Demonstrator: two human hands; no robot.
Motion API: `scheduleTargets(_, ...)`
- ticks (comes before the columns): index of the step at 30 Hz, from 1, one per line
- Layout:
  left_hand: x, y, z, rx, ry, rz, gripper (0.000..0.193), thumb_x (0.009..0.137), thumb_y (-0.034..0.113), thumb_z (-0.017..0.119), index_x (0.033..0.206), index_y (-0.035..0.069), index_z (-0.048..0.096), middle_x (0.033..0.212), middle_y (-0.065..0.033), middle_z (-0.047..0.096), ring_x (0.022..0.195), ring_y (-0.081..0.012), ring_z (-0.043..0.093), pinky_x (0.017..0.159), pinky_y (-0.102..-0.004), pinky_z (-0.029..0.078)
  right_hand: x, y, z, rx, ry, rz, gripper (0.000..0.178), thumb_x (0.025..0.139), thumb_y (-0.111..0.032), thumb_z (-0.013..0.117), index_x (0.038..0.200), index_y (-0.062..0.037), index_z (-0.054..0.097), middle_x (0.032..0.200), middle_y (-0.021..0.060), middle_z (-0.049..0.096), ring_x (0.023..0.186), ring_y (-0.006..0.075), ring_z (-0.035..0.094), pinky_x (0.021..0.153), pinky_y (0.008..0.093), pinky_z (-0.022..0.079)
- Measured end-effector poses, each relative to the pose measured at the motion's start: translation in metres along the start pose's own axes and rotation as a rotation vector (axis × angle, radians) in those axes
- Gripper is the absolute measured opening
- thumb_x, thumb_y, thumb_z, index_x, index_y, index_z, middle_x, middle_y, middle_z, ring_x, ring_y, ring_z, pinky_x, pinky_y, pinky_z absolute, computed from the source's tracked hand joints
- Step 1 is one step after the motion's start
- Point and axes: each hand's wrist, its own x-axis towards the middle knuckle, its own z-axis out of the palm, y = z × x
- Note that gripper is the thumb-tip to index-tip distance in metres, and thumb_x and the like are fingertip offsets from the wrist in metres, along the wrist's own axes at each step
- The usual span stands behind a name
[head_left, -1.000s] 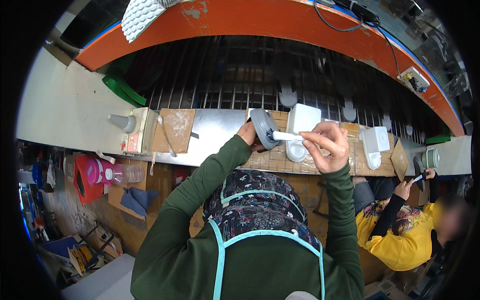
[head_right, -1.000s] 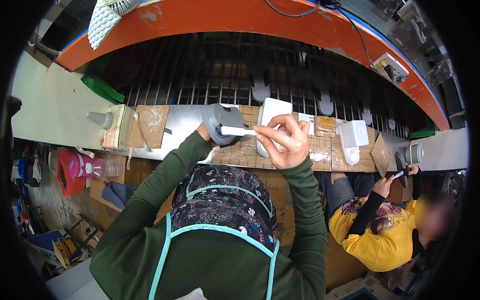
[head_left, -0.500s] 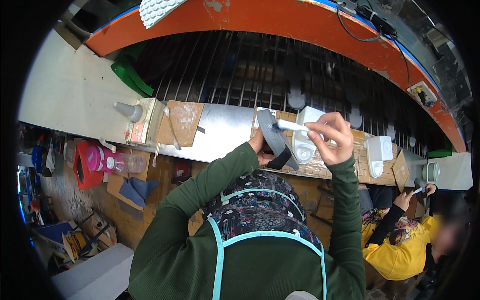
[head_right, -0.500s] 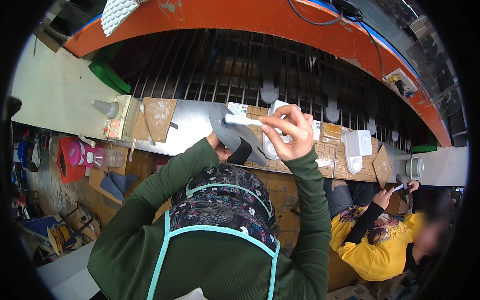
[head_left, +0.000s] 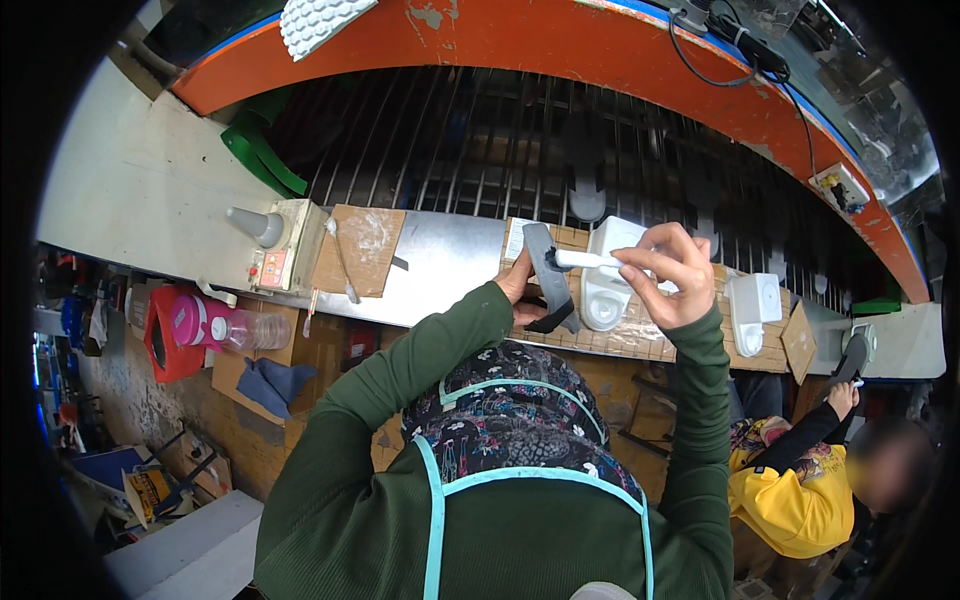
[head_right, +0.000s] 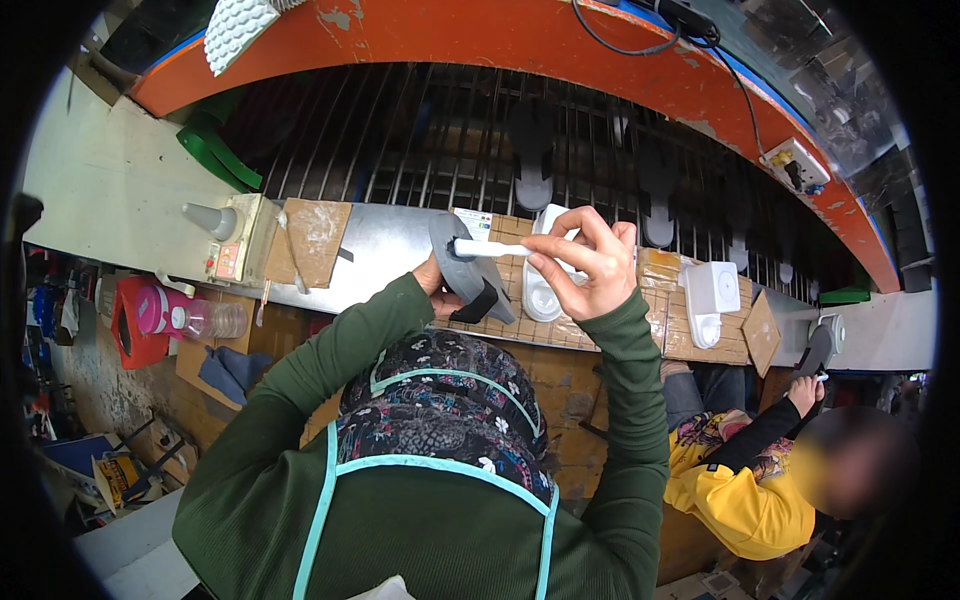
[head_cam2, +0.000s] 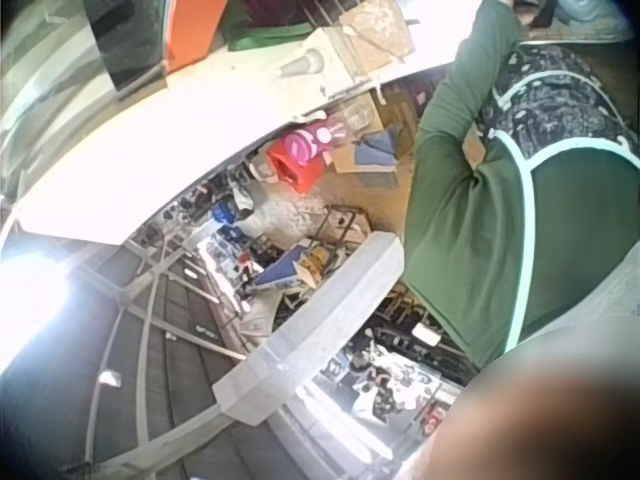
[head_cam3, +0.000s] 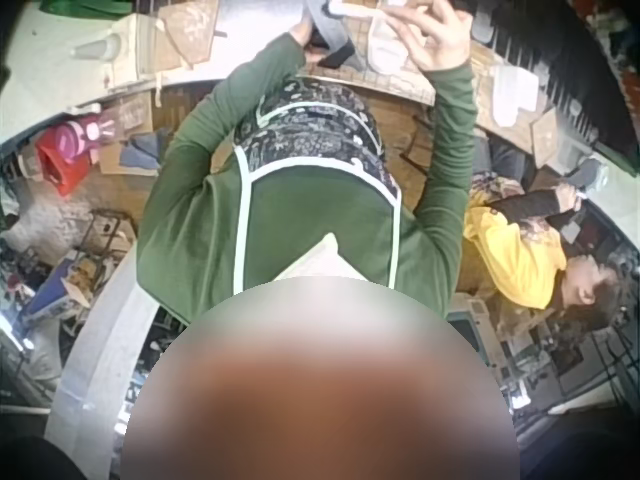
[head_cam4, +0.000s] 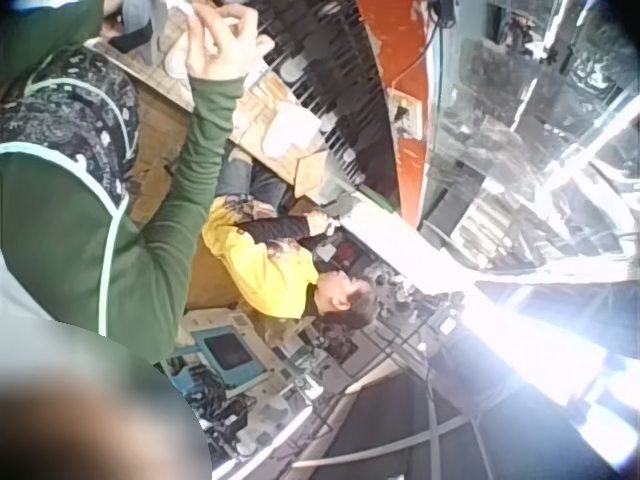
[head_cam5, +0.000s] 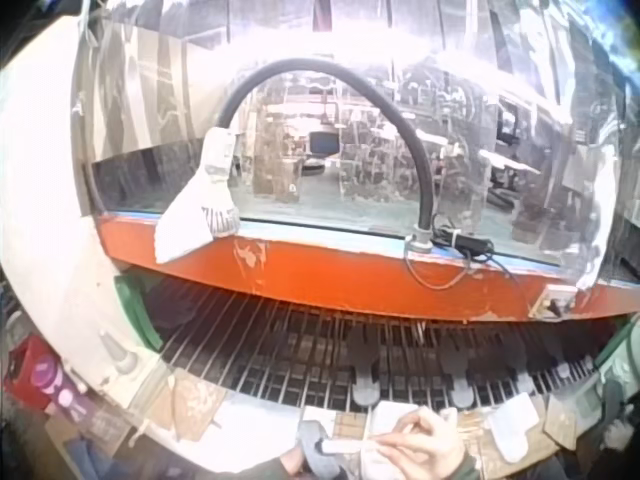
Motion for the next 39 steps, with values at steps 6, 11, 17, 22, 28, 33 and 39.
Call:
scheduleTargets(6,-0.011,0.002,0.014,-0.011,-0.019,-0.009,0.089,0.070,0.076,0.055,0.122,0.003,0.050,0.118,-0.0180,0.053,0.103,-0.0271,0.059,0.085,-0.0409,0.054,-0.001,0.000,-0.004,-0.020,-0.006,-0.028,0.018,0.072,-0.020,0.075,0.089,-0.0160,0.074,0.082,-0.0036,0.055,0.058,0.0101,0.041,0.067,0.0296,0.026)
scheduleTargets(11,-0.028,0.007,0.033,-0.009,-0.018,-0.057,0.094,0.071,0.079,0.050,0.125,0.002,0.047,0.120,-0.0206,0.049,0.107,-0.0295,0.055,0.083,-0.0450,0.055,-0.002,0.003,-0.003,-0.007,0.004,-0.051,0.017,0.071,-0.019,0.075,0.088,-0.0151,0.074,0.082,-0.0033,0.056,0.057,0.0102,0.041,0.067,0.0298,0.026)
scheduleTargets(17,-0.038,0.012,0.043,0.110,-0.065,-0.033,0.103,0.068,0.086,0.035,0.126,0.003,0.045,0.118,-0.0204,0.049,0.106,-0.0289,0.057,0.081,-0.0413,0.056,-0.001,0.005,0.000,0.051,0.075,0.048,0.016,0.072,-0.019,0.075,0.087,-0.0143,0.074,0.082,-0.0030,0.056,0.058,0.0097,0.045,0.067,0.0298,0.026)
scheduleTargets(22,-0.035,0.016,0.047,0.130,-0.035,-0.035,0.104,0.068,0.087,0.031,0.127,0.003,0.044,0.119,-0.0213,0.049,0.106,-0.0308,0.058,0.080,-0.0417,0.057,-0.001,0.005,-0.002,0.032,0.051,0.046,0.016,0.072,-0.019,0.075,0.087,-0.0149,0.074,0.082,-0.0032,0.056,0.058,0.0098,0.045,0.067,0.0300,0.026)
scheduleTargets(28,-0.033,0.015,0.052,0.083,0.007,-0.087,0.100,0.071,0.086,0.033,0.128,0.004,0.043,0.120,-0.0242,0.049,0.106,-0.0340,0.057,0.079,-0.0455,0.056,-0.004,0.008,-0.002,0.023,0.043,0.042,0.018,0.070,-0.017,0.076,0.088,-0.0149,0.074,0.083,-0.0030,0.057,0.060,0.0103,0.044,0.068,0.0300,0.027)
scheduleTargets(33,-0.032,0.012,0.059,0.069,-0.002,-0.110,0.099,0.073,0.085,0.035,0.132,0.006,0.038,0.116,-0.0239,0.052,0.106,-0.0324,0.057,0.078,-0.0488,0.055,-0.007,0.009,-0.001,0.011,0.071,0.018,0.020,0.068,-0.016,0.077,0.088,-0.0145,0.074,0.083,-0.0025,0.057,0.061,0.0109,0.044,0.068,0.0299,0.027)
scheduleTargets(39,-0.031,0.012,0.058,0.104,-0.130,-0.143,0.108,0.068,0.089,0.029,0.137,0.007,0.030,0.121,-0.0204,0.049,0.110,-0.0268,0.054,0.078,-0.0483,0.055,-0.009,0.010,-0.001,-0.037,0.097,-0.007,0.022,0.067,-0.016,0.078,0.089,-0.0144,0.074,0.082,-0.0019,0.058,0.062,0.0112,0.045,0.068,0.0299,0.026)
